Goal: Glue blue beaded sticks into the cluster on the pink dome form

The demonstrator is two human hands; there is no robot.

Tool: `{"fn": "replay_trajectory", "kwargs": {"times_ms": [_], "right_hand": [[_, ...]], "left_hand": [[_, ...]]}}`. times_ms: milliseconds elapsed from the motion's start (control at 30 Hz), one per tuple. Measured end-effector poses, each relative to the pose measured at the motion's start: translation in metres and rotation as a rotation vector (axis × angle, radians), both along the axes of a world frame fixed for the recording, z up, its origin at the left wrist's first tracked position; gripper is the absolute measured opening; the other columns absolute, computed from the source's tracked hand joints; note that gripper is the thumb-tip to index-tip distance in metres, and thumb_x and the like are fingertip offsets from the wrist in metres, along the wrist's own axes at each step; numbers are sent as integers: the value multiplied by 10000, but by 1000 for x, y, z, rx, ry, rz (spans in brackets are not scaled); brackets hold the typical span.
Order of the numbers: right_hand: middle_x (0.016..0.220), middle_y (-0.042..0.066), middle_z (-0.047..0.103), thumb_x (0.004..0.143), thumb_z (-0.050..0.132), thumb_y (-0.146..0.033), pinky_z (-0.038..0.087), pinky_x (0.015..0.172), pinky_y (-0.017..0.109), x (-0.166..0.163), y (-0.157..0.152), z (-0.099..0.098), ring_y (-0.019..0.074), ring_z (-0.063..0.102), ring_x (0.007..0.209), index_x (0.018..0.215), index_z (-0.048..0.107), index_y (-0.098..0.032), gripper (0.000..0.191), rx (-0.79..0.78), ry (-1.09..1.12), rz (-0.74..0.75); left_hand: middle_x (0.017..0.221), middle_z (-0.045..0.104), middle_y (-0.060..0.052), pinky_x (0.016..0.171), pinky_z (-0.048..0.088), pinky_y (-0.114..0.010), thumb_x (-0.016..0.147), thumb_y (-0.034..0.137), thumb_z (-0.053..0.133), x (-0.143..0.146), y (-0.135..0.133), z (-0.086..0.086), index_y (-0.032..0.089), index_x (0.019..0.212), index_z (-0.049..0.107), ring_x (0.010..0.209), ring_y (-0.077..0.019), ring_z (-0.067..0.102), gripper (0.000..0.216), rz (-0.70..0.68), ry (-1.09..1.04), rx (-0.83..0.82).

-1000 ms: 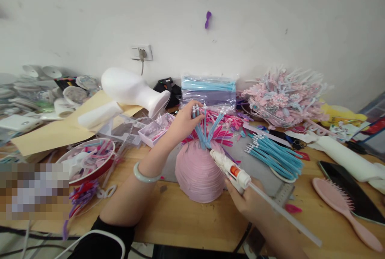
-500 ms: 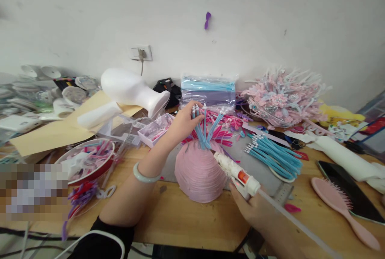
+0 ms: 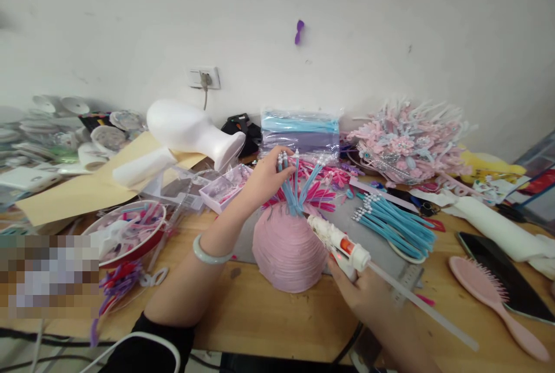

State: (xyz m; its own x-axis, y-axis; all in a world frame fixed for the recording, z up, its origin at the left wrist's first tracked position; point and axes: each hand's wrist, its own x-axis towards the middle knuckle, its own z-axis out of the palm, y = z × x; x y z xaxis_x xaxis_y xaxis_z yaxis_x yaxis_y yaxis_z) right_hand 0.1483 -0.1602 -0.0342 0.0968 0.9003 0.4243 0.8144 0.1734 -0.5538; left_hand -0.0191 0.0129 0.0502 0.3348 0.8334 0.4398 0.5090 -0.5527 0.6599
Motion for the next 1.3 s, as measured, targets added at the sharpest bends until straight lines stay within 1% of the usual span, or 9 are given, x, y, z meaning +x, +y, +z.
{"fn": "replay_trajectory", "kwargs": {"times_ms": [167, 300, 433, 567, 667, 867, 967, 1133, 1300], "right_hand": [[646, 68, 669, 830, 441, -372, 494, 533, 234, -1, -3, 2, 194, 639, 602, 818, 653, -148, 309, -33, 10, 5], [579, 65, 649, 818, 448, -391, 469, 470, 231, -4, -3, 4, 189, 618, 523, 759, 654, -145, 326, -40, 7, -4], [576, 69, 642, 817, 444, -389, 459, 461, 223, -5, -3, 4, 179, 611, 503, 734, 656, -136, 340, -49, -21, -4], [569, 58, 638, 810, 451, -390, 455, 463, 215, -5, -3, 4, 170, 605, 489, 730, 652, -145, 326, -52, -33, 0], [590, 62, 647, 812, 444, -394, 460, 476, 218, -5, -3, 4, 176, 616, 516, 740, 652, -150, 328, -58, -32, 0], [573, 68, 641, 818, 425, -415, 460, 472, 229, -6, -3, 5, 185, 614, 511, 756, 652, -140, 362, -86, -25, -4], [580, 65, 644, 818, 423, -407, 466, 485, 234, -5, -3, 7, 186, 616, 520, 759, 650, -146, 351, -86, -24, 5], [577, 63, 644, 812, 432, -409, 461, 478, 227, -4, -1, 10, 183, 612, 517, 769, 647, -154, 337, -95, -18, 10], [550, 66, 634, 810, 418, -438, 446, 448, 230, -4, -1, 10, 190, 607, 495, 762, 650, -155, 369, -74, -63, -30]], "left_hand": [[773, 549, 25, 602, 382, -234, 761, 277, 538, 1, -1, -1, 218, 1025, 499, 623, -115, 477, 273, -37, -32, 7], [820, 564, 20, 634, 399, -240, 767, 266, 535, 2, -2, -2, 220, 1035, 491, 650, -116, 494, 275, -58, -56, -7], [810, 565, 23, 626, 396, -236, 760, 257, 547, 3, -2, -1, 220, 1030, 493, 642, -111, 489, 278, -57, -64, -14], [749, 546, 31, 604, 398, -233, 761, 246, 540, 4, -4, -1, 219, 1035, 486, 619, -108, 488, 281, -80, -98, -55], [725, 536, 25, 601, 410, -238, 781, 267, 526, 5, -4, -3, 215, 1075, 459, 627, -115, 508, 306, -97, -148, -92], [768, 559, -2, 639, 434, -267, 808, 357, 507, 7, -1, -7, 233, 1138, 433, 703, -148, 548, 360, -116, -197, -108], [784, 564, -6, 622, 423, -263, 791, 395, 524, 6, 0, -7, 228, 1104, 469, 689, -144, 537, 358, -154, -182, -115], [823, 583, 1, 614, 408, -249, 673, 417, 650, 6, -3, -4, 212, 1055, 510, 662, -123, 515, 456, -234, -153, -150], [800, 607, 7, 653, 404, -250, 693, 389, 626, 7, -8, 0, 190, 930, 594, 696, -124, 520, 311, -239, -88, -100]]}}
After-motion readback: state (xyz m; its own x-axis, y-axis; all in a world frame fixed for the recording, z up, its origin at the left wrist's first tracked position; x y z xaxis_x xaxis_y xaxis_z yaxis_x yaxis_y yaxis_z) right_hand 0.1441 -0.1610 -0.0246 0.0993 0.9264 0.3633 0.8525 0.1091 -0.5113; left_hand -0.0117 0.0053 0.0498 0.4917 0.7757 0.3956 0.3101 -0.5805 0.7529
